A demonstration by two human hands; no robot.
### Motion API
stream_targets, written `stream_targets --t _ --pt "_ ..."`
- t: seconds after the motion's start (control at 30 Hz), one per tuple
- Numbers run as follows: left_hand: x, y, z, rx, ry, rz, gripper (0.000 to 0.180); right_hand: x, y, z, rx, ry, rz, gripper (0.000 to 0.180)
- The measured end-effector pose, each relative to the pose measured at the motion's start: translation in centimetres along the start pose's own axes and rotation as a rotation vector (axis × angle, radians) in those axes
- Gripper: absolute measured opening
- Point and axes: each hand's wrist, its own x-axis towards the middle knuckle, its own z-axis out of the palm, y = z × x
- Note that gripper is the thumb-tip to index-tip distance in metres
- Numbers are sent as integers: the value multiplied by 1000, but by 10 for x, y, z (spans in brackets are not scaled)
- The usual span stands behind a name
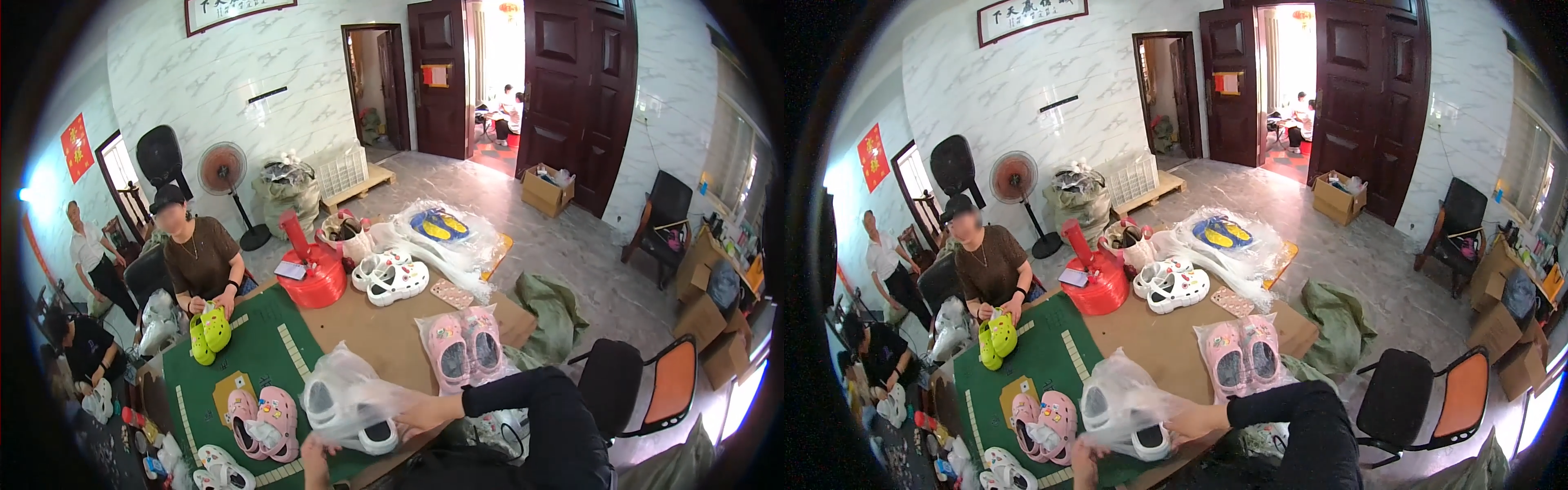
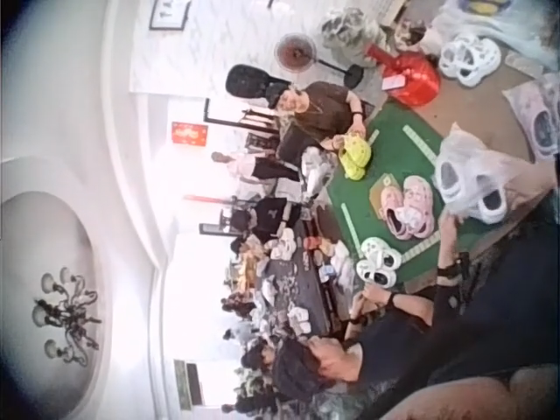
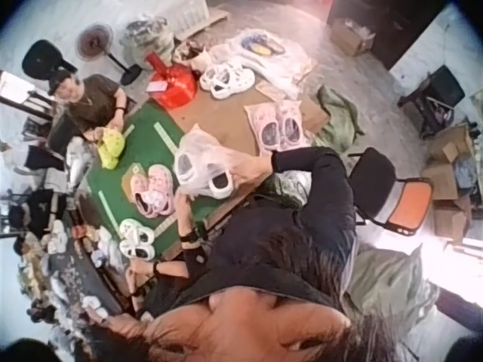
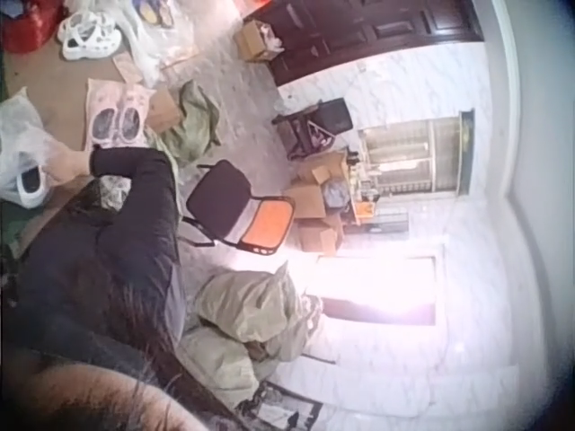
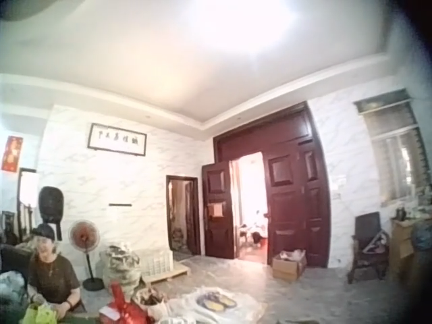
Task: Packing finished shoes into plastic bags and placing them into a large sack.
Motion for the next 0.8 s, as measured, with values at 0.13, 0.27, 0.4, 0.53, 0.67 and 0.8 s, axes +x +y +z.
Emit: stream_targets --t 0.13,0.27,0.4,0.53,0.67,0.8 --pt "30 44 -7 -89 228 65 23 -35 26 -14 21 -285 -8 33" --pt "51 84 -9 26 121 153 16 -12 50 -38 -226 -304 -2 20" --pt "60 125 -23 310 243 265 21 23 48 -97 -177 11 20 9" --pt "47 145 -27 206 279 330 21 46 31 -141 -145 192 -65 15" --pt "45 150 -28 152 295 441 23 56 34 -162 -58 419 25 16" --pt "56 155 -9 43 319 411 24 64 36 -167 53 552 150 8"
